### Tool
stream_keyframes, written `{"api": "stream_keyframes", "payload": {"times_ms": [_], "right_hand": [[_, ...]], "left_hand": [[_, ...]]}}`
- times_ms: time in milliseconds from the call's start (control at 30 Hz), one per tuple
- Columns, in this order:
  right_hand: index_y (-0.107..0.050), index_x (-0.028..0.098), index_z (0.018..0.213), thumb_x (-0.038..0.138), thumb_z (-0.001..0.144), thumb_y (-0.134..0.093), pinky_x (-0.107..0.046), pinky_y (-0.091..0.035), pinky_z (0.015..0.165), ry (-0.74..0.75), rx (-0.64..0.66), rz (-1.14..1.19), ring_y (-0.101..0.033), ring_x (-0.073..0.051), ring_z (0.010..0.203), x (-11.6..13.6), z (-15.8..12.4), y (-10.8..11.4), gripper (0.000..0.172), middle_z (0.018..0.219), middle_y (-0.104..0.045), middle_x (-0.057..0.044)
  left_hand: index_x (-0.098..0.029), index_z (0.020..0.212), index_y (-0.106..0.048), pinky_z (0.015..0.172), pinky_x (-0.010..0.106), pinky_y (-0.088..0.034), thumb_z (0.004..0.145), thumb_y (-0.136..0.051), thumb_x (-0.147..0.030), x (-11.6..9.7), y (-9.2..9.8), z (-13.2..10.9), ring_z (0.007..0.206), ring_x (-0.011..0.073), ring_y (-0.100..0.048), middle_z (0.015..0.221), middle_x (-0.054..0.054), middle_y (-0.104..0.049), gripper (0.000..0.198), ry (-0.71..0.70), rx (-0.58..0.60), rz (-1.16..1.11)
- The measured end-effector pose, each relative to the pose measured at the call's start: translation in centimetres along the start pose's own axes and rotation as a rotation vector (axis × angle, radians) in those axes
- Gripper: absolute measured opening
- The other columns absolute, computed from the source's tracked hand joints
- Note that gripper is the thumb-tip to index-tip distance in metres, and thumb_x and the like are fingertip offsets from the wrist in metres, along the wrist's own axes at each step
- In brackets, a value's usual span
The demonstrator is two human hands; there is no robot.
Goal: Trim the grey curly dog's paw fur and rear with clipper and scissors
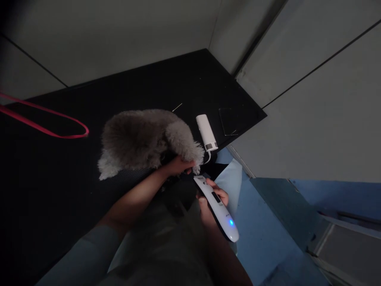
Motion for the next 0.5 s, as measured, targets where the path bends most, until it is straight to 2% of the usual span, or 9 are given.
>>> {"api": "stream_keyframes", "payload": {"times_ms": [67,100,167,267,500], "right_hand": [[-0.041,0.031,0.1,0.036,0.077,-0.065,-0.036,-0.053,0.057,0.028,-0.04,0.027,-0.064,-0.015,0.062,0.2,0.1,0.3,0.034,0.123,-0.062,-0.004],[-0.041,0.03,0.1,0.036,0.077,-0.065,-0.036,-0.054,0.058,0.026,-0.05,0.024,-0.066,-0.017,0.067,0.1,0.2,0.3,0.034,0.122,-0.062,-0.005],[-0.041,0.029,0.101,0.036,0.077,-0.066,-0.038,-0.056,0.062,0.008,-0.049,-0.009,-0.069,-0.023,0.087,-0.1,0.4,0.2,0.035,0.122,-0.063,-0.007],[-0.042,0.028,0.103,0.035,0.077,-0.066,-0.042,-0.057,0.071,0.012,-0.055,-0.024,-0.063,-0.029,0.112,-0.2,0.5,0.0,0.036,0.122,-0.063,-0.008],[-0.046,0.029,0.106,0.03,0.075,-0.066,-0.043,-0.055,0.084,0.08,-0.054,-0.063,-0.062,-0.026,0.115,0.9,0.2,-0.6,0.037,0.127,-0.059,-0.007]], "left_hand": [[-0.017,0.056,-0.052,0.054,0.023,-0.039,0.079,-0.059,-0.034,0.1,0.0,0.1,0.047,0.0091,-0.048,0.044,-0.003,-0.051,0.03,-0.003,-0.012,-0.023],[-0.017,0.056,-0.052,0.054,0.023,-0.039,0.078,-0.059,-0.034,0.2,0.1,0.2,0.047,0.0093,-0.049,0.044,-0.003,-0.051,0.03,-0.001,-0.016,-0.032],[-0.016,0.057,-0.052,0.054,0.024,-0.039,0.077,-0.06,-0.035,0.3,0.1,0.3,0.047,0.0097,-0.049,0.044,-0.003,-0.051,0.029,-0.004,-0.022,-0.042],[-0.017,0.058,-0.053,0.054,0.024,-0.038,0.076,-0.059,-0.039,0.5,0.1,0.5,0.048,0.0101,-0.05,0.045,-0.003,-0.052,0.029,-0.027,-0.028,-0.053],[-0.017,0.056,-0.053,0.056,0.025,-0.039,0.075,-0.062,-0.047,0.6,0.2,0.7,0.05,0.0106,-0.051,0.046,-0.002,-0.053,0.037,-0.051,-0.043,-0.063]]}}
Point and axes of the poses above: each hand's wrist, its own z-axis towards the middle knuckle, its own y-axis out of the back of the hand, x = y × z, the point moved 8 cm from there along z, towards the middle knuckle
